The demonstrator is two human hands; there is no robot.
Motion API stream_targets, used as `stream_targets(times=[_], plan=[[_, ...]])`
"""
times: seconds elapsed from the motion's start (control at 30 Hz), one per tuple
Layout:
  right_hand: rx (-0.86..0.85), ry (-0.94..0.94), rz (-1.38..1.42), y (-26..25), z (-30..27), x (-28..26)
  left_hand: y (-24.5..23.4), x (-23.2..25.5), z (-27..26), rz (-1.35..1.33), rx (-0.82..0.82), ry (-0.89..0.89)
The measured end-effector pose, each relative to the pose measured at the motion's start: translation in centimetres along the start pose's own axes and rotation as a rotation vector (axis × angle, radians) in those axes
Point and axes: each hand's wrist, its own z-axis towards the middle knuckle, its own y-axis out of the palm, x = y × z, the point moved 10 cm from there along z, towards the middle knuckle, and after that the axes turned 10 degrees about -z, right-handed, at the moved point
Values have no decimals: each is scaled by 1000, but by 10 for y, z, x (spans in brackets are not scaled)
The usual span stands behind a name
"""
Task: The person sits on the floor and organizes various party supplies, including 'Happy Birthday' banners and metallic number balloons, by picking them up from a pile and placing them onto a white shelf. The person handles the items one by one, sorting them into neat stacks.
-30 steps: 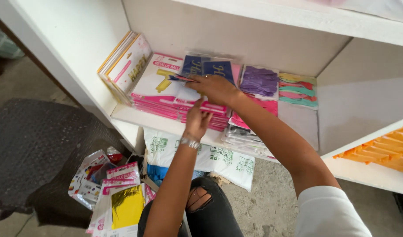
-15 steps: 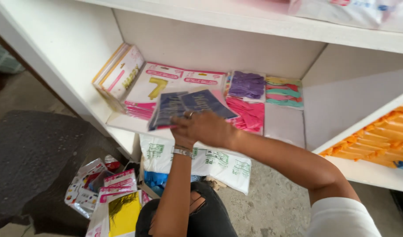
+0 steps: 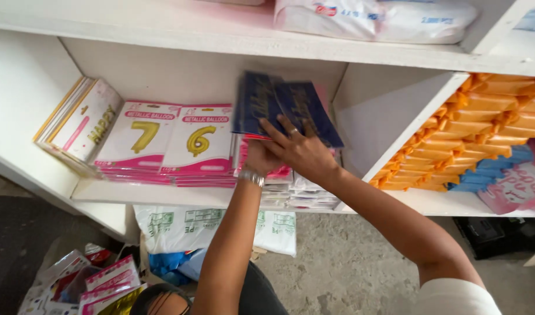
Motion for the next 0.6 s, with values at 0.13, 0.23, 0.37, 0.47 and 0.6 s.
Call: stream_targets(times=[0.13, 0.23, 0.37, 0.47, 0.6], plan=[[-266, -96, 129, 89, -38, -25, -77, 1, -57, 2256, 98, 1075], [-254, -110, 105, 104, -48, -32, -74, -22, -113, 2463, 42, 996], [-219, -135, 322, 92, -53, -32, -88, -82, -184, 2541, -110, 993], [-109, -39, 686, 71, -45, -14, -106, -137, -230, 2613, -235, 1094], [33, -33, 725, 10, -26, -20, -114, -179, -316, 2660, -380, 1352]])
